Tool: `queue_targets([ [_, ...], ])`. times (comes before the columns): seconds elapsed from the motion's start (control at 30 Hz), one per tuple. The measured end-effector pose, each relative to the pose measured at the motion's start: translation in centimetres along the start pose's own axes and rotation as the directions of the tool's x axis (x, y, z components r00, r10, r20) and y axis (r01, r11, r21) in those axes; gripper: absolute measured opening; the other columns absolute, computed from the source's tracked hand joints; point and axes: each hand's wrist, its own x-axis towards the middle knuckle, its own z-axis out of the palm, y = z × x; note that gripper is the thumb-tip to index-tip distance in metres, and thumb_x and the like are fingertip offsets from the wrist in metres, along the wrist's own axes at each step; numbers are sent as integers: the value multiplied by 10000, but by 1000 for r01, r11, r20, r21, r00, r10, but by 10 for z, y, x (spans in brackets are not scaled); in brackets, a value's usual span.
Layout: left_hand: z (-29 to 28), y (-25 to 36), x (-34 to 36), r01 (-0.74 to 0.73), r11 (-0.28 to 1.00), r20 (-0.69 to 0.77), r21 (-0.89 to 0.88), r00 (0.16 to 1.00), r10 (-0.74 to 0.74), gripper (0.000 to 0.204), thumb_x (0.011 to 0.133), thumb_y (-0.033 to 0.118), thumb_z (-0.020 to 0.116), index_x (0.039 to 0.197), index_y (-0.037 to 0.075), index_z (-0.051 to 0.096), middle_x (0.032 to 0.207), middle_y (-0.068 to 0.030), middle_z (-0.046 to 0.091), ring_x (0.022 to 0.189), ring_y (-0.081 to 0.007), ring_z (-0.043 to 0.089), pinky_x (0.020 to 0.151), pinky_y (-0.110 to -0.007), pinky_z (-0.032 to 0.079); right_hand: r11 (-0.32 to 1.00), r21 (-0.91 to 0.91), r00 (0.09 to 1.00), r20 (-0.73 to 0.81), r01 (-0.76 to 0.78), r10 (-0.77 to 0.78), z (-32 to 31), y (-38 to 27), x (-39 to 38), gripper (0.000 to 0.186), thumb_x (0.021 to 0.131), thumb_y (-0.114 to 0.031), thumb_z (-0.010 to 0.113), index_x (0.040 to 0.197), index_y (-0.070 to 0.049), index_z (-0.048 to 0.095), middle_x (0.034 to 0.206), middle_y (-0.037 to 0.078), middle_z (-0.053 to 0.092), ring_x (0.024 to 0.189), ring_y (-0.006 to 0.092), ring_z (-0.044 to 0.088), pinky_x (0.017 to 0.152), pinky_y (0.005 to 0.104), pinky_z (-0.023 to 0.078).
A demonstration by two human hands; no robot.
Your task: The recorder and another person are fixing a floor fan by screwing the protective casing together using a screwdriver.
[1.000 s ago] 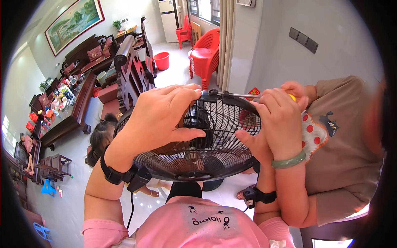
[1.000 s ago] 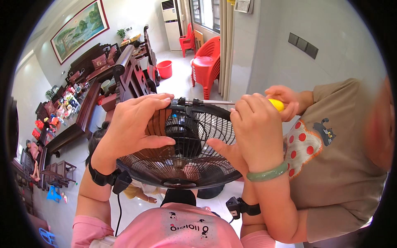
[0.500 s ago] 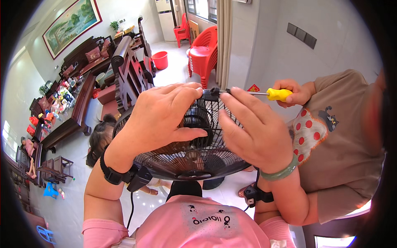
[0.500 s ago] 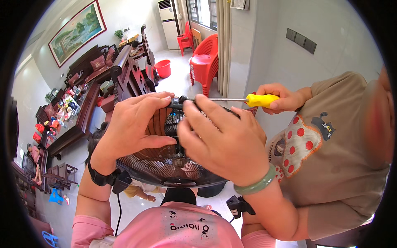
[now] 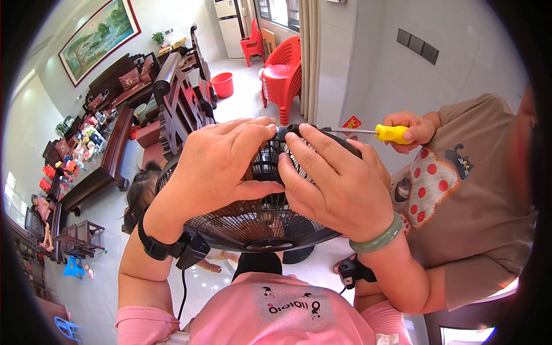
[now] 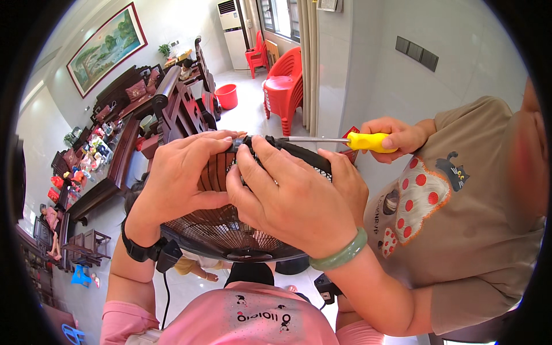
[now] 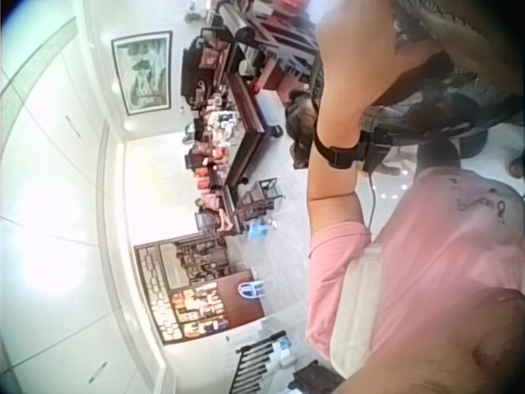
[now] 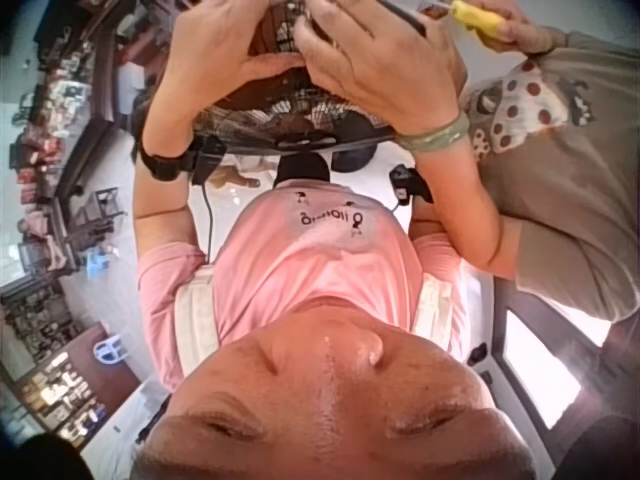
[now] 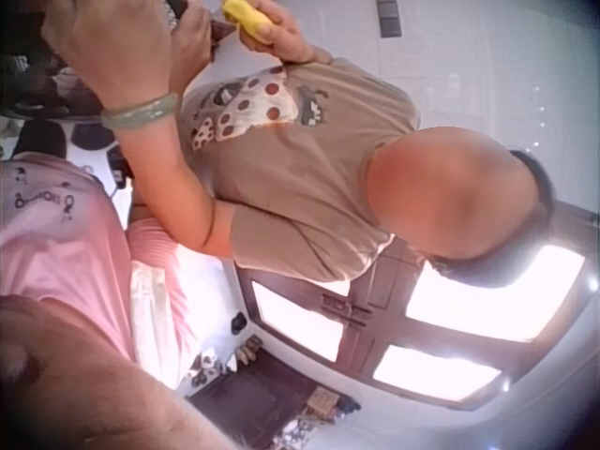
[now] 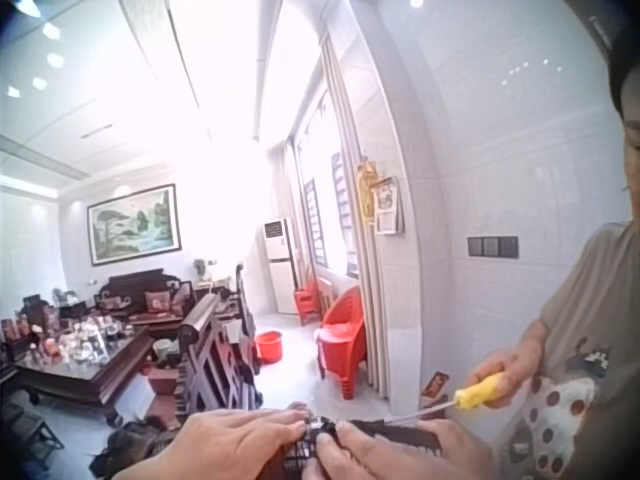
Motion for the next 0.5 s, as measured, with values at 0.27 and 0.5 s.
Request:
queue_targets([
  [0.27, 0, 1, 0, 14, 1000, 9, 0, 1000, -14, 671, 703, 382, 874, 1193, 15, 599, 1183, -145, 702, 1049, -340, 697, 856, -407, 575, 1000, -2, 999, -49, 20, -20, 6, 2, -3, 329, 780, -294, 716, 1067, -137, 671, 1196, 66, 697, 1102, 249, 692, 696, 422, 515],
  [0.5, 0, 5, 0, 35, 999, 19, 13, 999, -36, 636, 700, 322, 874, 1190, 18, 606, 1198, -149, 702, 1079, -336, 695, 885, -408, 573, 995, -49, 994, -74, 82, -85, 11, 4, -4, 315, 787, -303, 684, 1059, -144, 671, 1138, 77, 689, 1052, 249, 692, 710, 385, 551],
])
